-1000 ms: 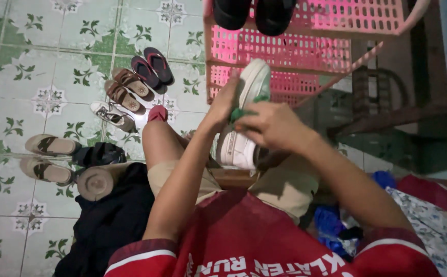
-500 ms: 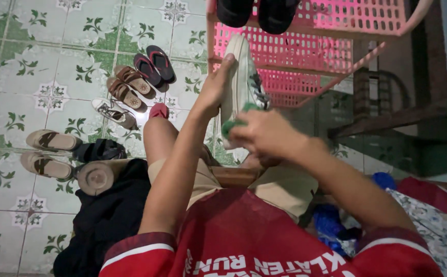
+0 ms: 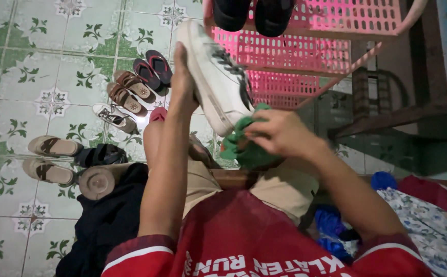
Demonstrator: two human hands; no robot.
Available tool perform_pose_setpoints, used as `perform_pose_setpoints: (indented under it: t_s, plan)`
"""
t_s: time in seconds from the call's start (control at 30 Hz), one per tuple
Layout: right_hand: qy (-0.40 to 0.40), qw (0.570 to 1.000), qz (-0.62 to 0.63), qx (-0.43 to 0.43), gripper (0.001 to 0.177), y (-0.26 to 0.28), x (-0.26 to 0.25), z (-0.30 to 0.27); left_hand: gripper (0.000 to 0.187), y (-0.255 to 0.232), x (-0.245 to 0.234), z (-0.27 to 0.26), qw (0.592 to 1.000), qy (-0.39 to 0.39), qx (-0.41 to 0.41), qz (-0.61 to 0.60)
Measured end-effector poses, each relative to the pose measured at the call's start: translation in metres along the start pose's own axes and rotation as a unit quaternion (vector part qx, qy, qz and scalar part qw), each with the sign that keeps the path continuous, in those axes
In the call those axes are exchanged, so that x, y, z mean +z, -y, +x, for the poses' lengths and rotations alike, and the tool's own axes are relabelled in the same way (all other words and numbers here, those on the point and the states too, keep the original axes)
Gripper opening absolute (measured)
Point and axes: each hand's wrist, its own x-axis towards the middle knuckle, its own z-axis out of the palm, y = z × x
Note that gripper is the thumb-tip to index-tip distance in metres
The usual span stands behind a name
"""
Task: The person sits on the floor and wipes a white sneaker with a green cloth. They rotate the shoe to clean the upper, sides, and sole, then place it on a pink plastic shoe rack.
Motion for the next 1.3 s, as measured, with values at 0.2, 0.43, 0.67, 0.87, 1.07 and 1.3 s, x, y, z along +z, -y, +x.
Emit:
perform_pose_setpoints:
  t_s: [0.2, 0.43, 0.67, 0.87, 1.07, 1.3]
  plan:
    - [-0.223, 0.956, 0.106, 0.155, 0.022, -0.052, -0.013, -0.027, 0.079, 0.001, 0.017, -0.007, 0.972, 0.140, 0.062, -0.180]
    - [-0.221, 0.891, 0.350, 0.186, 0.040, -0.093, 0.000, -0.053, 0.084, 0.042, 0.106, -0.014, 0.941, 0.255, -0.003, -0.224]
    - [-0.324, 0.834, 0.323, 0.309, 0.030, -0.115, -0.020, -0.065, 0.085, 0.072, 0.173, 0.036, 0.938, 0.295, -0.098, -0.152]
    - [-0.447, 0.853, 0.053, 0.265, 0.042, -0.174, -0.024, -0.045, 0.079, 0.071, 0.179, 0.047, 0.962, 0.206, -0.121, 0.131]
    - [-0.460, 0.835, 0.028, 0.300, 0.047, -0.249, -0.051, 0.021, 0.072, 0.062, 0.146, 0.034, 0.959, 0.142, -0.048, 0.242]
    - [-0.430, 0.827, 0.012, 0.363, 0.047, -0.327, -0.068, 0.086, 0.067, 0.054, 0.098, 0.053, 0.963, 0.129, -0.023, 0.236]
